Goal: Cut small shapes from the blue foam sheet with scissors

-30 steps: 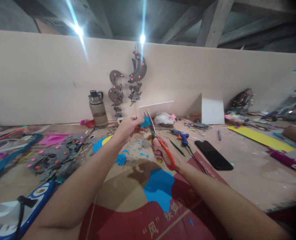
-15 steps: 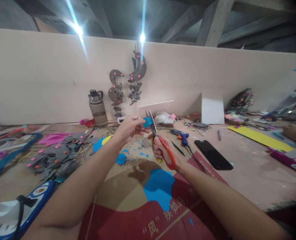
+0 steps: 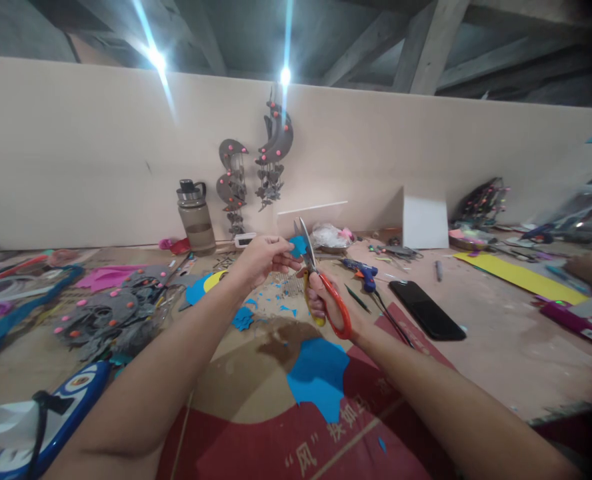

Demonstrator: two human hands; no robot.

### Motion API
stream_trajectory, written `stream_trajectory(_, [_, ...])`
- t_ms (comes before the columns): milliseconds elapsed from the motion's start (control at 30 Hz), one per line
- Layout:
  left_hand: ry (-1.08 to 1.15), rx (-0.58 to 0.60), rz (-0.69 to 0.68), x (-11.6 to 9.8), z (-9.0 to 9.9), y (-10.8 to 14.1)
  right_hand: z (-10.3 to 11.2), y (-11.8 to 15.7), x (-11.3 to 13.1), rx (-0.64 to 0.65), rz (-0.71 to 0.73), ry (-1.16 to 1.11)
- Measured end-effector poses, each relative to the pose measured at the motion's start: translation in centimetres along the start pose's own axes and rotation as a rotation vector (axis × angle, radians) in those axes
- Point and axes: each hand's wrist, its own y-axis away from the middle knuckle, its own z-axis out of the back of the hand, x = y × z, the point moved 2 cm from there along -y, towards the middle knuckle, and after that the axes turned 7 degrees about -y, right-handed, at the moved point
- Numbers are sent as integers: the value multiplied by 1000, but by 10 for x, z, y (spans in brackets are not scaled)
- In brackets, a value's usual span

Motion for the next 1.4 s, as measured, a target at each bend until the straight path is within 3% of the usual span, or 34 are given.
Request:
stream_trajectory(267, [-7, 19, 22, 2, -1, -1, 4, -4, -4, -31, -22, -65])
stream_trajectory(533, [19, 14, 36, 6, -2, -3, 0, -1, -2, -71, 8, 21])
stream_trajectory(967, [53, -187, -146, -1, 4, -5, -2, -4, 9, -34, 165, 225])
stream_trajectory(1267, [104, -162, -117, 1, 9, -7, 2, -4, 0, 83, 57, 120])
stream_trajectory(1400, [117, -122, -107, 1, 8, -7, 1, -3, -2, 76, 16, 45])
